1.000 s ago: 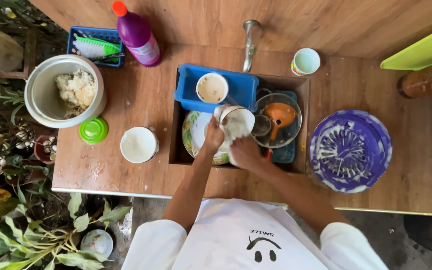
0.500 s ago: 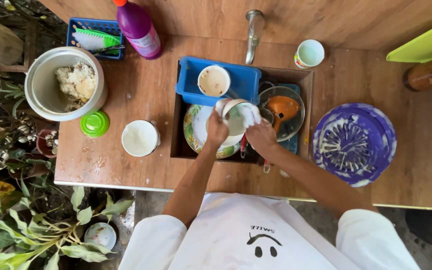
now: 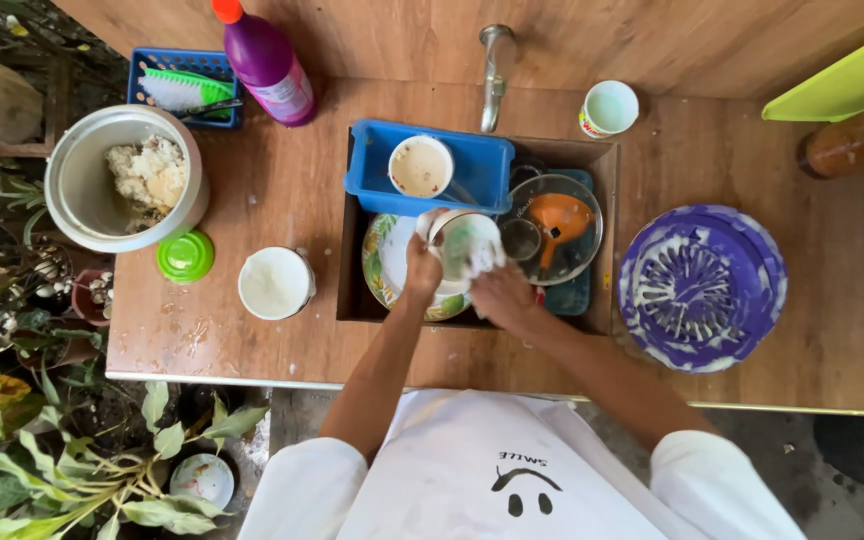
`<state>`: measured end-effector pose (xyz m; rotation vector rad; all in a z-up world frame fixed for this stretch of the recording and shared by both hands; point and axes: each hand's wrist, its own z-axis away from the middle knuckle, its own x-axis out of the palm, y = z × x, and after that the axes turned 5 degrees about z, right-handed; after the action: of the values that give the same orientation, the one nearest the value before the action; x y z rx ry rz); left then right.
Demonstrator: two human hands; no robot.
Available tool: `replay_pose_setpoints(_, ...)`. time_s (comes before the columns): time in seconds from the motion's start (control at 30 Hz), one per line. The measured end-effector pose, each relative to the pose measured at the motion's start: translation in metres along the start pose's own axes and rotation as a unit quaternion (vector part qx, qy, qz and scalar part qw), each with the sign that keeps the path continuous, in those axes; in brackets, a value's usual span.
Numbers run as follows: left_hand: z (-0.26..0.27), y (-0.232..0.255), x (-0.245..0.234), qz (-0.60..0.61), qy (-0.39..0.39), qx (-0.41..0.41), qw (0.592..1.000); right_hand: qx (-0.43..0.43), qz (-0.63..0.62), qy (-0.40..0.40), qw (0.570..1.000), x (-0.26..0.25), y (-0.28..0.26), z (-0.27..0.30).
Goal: Washing and scrubbing dishes, bowls, and containers in a sink using a sponge.
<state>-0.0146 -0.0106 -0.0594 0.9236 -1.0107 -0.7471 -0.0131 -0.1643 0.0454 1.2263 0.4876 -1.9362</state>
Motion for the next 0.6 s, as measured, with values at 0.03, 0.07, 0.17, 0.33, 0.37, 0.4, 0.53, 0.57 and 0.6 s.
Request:
replay_pose_setpoints(0.03,-0.003,0.003,0.002,0.000,0.000,0.000,1.000,0.000,0.000,0.000,1.000,0.009,0.007,-0.005)
replay_pose_setpoints(0.07,-0.007,0.006,0.004,-0.034,-0.005,0.017,0.999,0.002,0.006,0.038,0.999,0.019,0.014,-0.010)
replay_pose_setpoints(0.17,-0.006,0.015,0.011,-0.077,-0.019,0.040,0.996,0.012,0.018,0.130,0.991,0.052,0.026,-0.021)
replay_pose_setpoints(0.33,-0.013,0.038,0.025,-0.061,-0.017,0.022,0.998,0.019,0.043,0.080,0.996,0.033,0.001,-0.032)
replay_pose_setpoints(0.37,-0.006,0.037,0.027,-0.010,-0.011,0.000,1.000,0.023,-0.014,0.150,0.988,0.045,-0.009,-0.037)
replay_pose_setpoints(0.4,0.001,0.036,0.028,0.040,-0.004,-0.021,0.999,0.027,-0.070,0.219,0.973,0.057,-0.018,-0.041)
replay_pose_setpoints(0.53,0.002,0.048,0.023,0.107,-0.014,-0.019,0.994,0.014,-0.063,0.286,0.956,0.081,0.000,-0.045)
replay_pose_setpoints(0.57,-0.002,0.041,0.015,0.091,-0.038,-0.009,0.995,-0.030,-0.022,0.238,0.971,0.071,0.009,-0.039)
replay_pose_setpoints(0.6,-0.005,0.034,0.006,0.074,-0.063,0.001,0.995,-0.073,0.019,0.188,0.979,0.061,0.018,-0.033)
